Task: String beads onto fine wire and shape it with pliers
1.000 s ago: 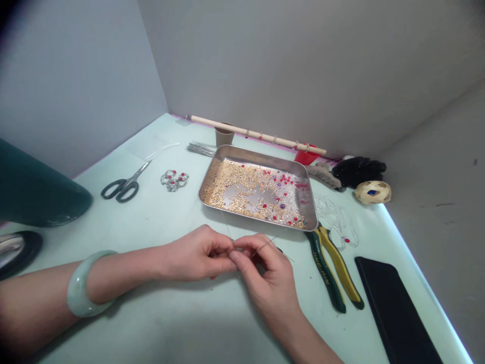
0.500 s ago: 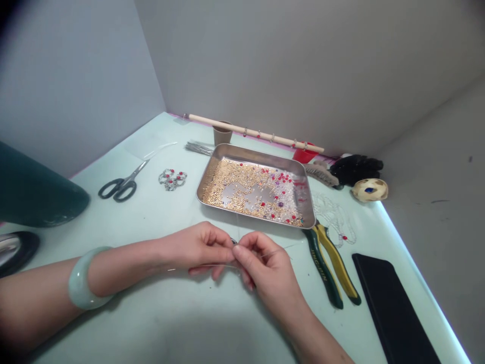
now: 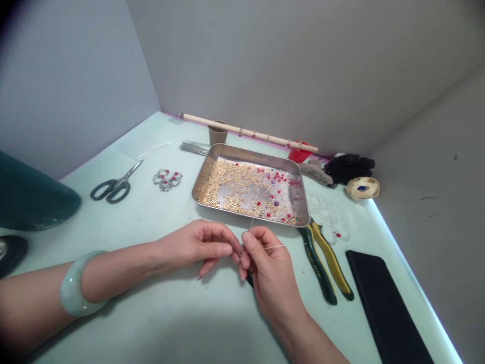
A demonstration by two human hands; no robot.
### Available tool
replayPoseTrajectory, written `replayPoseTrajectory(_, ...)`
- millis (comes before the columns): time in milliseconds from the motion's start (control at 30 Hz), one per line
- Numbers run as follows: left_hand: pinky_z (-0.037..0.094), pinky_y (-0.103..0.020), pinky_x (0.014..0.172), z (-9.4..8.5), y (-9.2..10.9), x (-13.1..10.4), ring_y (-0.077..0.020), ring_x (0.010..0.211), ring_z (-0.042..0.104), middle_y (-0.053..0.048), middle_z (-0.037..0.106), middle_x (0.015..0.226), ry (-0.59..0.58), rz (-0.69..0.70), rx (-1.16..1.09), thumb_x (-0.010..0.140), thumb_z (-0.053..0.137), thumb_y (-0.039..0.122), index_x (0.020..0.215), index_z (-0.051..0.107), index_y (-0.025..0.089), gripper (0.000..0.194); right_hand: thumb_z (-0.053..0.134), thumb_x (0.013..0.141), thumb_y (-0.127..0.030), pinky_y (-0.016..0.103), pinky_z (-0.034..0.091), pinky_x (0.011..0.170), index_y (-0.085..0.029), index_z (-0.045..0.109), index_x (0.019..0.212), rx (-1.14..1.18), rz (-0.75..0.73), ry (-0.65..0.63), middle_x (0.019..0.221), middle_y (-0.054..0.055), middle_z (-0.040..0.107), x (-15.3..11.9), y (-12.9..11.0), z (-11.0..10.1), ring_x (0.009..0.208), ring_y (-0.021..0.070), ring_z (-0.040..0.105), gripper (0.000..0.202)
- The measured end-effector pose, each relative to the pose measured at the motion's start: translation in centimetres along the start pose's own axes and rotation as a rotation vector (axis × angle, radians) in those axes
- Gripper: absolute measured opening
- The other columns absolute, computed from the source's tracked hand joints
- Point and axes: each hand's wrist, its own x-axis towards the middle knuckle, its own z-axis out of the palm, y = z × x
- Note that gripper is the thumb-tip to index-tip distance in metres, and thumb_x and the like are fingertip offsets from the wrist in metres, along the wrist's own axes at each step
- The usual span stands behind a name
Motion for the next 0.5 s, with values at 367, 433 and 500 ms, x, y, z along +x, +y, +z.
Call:
replayPoseTrajectory(367, 0.04, -0.019, 0.037, 0.25, -0.45, 0.31, -0.0055, 0.037, 0.051, -0.005, 0.068, 0.077, 0.023, -0.017, -0.218, 0.086, 0.055, 0.026, 0.084, 0.056, 0.012, 0.014, 0.064, 0.084, -0.032, 0.02, 0.04, 0.049, -0.02, 0.053, 0.075, 0.056, -0.078, 0.002, 0.053, -0.005, 0.048, -0.39, 0.22, 0.72, 0.053, 0.01, 0.048, 0.018)
replayPoseTrajectory(433, 0.04, -0.018, 0.036, 0.29, -0.49, 0.31, -0.0058, 0.036, 0.051, -0.006, 0.067, 0.076, 0.031, -0.028, -0.216, 0.085, 0.055, 0.027, 0.084, 0.055, 0.012, 0.015, 0.063, 0.085, -0.031, 0.021, 0.039, 0.049, -0.02, 0.053, 0.075, 0.029, -0.114, -0.003, 0.054, -0.006, 0.047, -0.39, 0.36, 0.71, 0.054, 0.0104, 0.049, 0.018)
replayPoseTrajectory(500, 0.041, -0.019, 0.036, 0.33, -0.59, 0.3, -0.0063, 0.037, 0.052, -0.007, 0.068, 0.078, 0.027, -0.02, -0.205, 0.083, 0.058, 0.028, 0.085, 0.054, 0.012, 0.017, 0.062, 0.086, -0.028, 0.022, 0.04, 0.051, -0.021, 0.053, 0.076, -0.028, -0.168, -0.005, 0.055, -0.006, 0.048, -0.44, 0.58, 0.59, 0.054, 0.0105, 0.05, 0.015)
